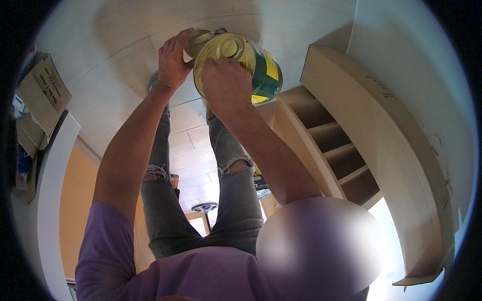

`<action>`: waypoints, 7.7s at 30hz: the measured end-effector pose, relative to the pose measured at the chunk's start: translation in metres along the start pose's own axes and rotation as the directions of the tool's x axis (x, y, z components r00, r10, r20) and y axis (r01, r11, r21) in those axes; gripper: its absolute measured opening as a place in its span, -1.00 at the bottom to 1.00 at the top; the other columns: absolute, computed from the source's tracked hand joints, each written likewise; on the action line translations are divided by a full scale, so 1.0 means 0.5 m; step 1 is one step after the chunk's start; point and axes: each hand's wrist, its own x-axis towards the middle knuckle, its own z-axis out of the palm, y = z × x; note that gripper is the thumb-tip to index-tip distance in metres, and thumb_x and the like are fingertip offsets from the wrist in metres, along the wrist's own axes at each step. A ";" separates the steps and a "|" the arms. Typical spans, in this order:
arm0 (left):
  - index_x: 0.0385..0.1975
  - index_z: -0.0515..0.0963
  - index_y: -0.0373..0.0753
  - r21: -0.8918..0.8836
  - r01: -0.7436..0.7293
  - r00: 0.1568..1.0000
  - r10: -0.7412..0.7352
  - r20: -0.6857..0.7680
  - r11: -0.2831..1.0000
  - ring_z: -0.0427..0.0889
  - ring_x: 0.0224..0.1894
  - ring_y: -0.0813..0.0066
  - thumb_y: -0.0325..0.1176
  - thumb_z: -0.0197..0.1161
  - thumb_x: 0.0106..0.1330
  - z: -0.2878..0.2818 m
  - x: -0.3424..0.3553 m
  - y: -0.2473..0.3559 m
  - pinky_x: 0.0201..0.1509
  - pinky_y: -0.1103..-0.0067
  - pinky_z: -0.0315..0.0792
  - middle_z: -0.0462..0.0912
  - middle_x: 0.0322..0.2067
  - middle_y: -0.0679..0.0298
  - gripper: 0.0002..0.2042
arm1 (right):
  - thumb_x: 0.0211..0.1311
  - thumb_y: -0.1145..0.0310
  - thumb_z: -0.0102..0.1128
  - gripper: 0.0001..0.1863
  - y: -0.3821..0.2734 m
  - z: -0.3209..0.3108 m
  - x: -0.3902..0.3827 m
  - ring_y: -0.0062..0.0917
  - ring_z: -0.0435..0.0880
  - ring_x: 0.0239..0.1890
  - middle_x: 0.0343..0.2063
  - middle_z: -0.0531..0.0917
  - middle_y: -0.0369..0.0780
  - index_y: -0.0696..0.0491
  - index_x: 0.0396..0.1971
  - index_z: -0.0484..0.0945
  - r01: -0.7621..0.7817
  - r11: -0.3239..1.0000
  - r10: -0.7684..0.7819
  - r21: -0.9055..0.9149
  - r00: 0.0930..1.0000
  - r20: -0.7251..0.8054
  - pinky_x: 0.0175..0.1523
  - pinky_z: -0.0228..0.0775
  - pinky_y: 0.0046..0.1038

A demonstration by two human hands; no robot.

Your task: The person pours a yellowish liquid from a large can into a small container, then stirs the mixture with a stick. They walk around the room, handling the container and stick, and later place the stick into a small bottle.

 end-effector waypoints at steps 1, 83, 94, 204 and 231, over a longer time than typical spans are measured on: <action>0.46 0.33 0.03 -0.002 0.001 1.000 -0.001 -0.006 1.000 0.53 0.27 0.10 -0.27 0.65 -0.03 0.002 -0.001 -0.001 0.31 0.19 0.37 0.57 0.30 0.28 -0.06 | 0.33 0.21 0.40 -0.80 0.000 0.001 0.000 -0.29 0.82 -0.25 -0.38 0.76 -0.17 0.03 -0.27 0.70 0.011 1.000 -0.011 0.000 1.000 -0.008 -0.16 0.69 -0.26; 0.46 0.37 0.02 -0.031 0.020 0.995 -0.023 -0.094 0.999 0.57 0.25 0.07 -0.26 0.64 -0.04 0.032 -0.009 -0.057 0.26 0.17 0.42 0.63 0.27 0.24 -0.08 | 0.39 0.25 0.25 -0.71 -0.041 0.025 0.029 -0.22 0.78 -0.43 -0.57 0.71 -0.11 0.08 -0.51 0.68 0.073 0.995 -0.068 0.065 0.996 -0.065 -0.25 0.66 -0.21; 0.44 0.38 0.00 -0.076 -0.029 0.999 0.027 -0.030 0.997 0.58 0.24 0.03 -0.25 0.69 -0.08 0.012 -0.015 0.002 0.27 0.16 0.42 0.65 0.21 0.20 -0.05 | 0.23 0.30 0.36 -0.86 0.020 -0.021 -0.052 -0.33 0.81 -0.37 -0.48 0.77 -0.17 0.01 -0.47 0.73 0.060 0.996 -0.055 0.066 0.995 -0.081 -0.25 0.69 -0.31; 0.31 0.48 -0.25 -0.267 -0.793 0.553 0.831 0.063 0.548 0.60 0.20 0.03 -0.15 0.77 -0.08 -0.653 -0.267 1.001 0.31 0.16 0.40 0.67 0.15 0.10 -0.11 | 0.33 0.30 0.39 -0.77 -0.073 -0.675 -0.883 -0.09 0.70 -0.39 -0.46 0.65 -0.04 0.17 -0.40 0.65 -0.183 0.620 0.781 0.763 0.241 -0.577 -0.23 0.55 -0.14; 0.30 0.48 -0.23 -0.262 -0.801 0.555 0.832 0.014 0.539 0.61 0.14 0.05 -0.13 0.78 -0.14 -0.641 -0.286 0.990 0.23 0.16 0.41 0.68 0.11 0.12 -0.09 | 0.35 0.29 0.40 -0.77 -0.054 -0.660 -0.859 -0.17 0.67 -0.45 -0.46 0.65 -0.08 0.17 -0.38 0.66 -0.203 0.680 0.730 0.705 0.097 -0.676 -0.31 0.54 -0.21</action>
